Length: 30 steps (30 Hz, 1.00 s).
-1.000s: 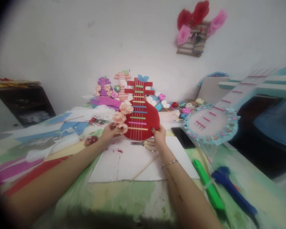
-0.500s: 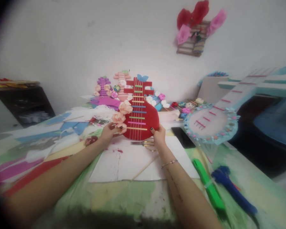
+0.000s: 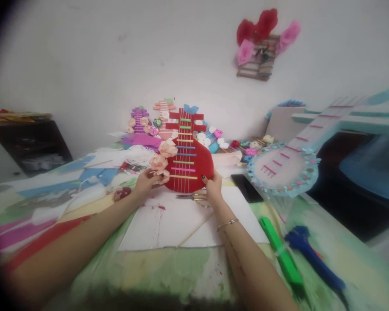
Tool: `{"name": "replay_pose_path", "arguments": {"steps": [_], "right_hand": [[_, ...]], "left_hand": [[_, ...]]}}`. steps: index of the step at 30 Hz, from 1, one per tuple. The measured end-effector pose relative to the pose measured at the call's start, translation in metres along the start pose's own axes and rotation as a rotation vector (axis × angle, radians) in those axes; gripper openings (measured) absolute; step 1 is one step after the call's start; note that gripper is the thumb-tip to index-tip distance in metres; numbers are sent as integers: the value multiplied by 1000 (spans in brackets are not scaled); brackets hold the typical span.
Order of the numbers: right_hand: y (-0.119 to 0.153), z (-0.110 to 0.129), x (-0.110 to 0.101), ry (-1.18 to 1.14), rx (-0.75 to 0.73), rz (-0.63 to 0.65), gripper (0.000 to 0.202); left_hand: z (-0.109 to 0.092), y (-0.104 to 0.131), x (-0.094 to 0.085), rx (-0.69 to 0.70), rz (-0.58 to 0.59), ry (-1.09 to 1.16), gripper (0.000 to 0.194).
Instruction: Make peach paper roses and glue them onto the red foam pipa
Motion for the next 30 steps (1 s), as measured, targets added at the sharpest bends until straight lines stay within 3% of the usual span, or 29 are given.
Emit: {"name": "replay_pose_path", "arguments": {"steps": [19,30], "right_hand": [[2,-3,-6,44,4,-63,38],[0,-3,-8,59,-7,-64,34]], "left_hand": [[-5,3,3,10,41,76,48],[-4,-1,2,38,51,-13,47]]}}
Point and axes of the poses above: each hand's wrist, its own y-axis away from the middle knuckle, its own x-axis out of the palm, z = x × y, the point moved 10 cm from there along -y, towards the middle knuckle, and after that the axes turned 11 degrees about -y, right-handed, at the moved point
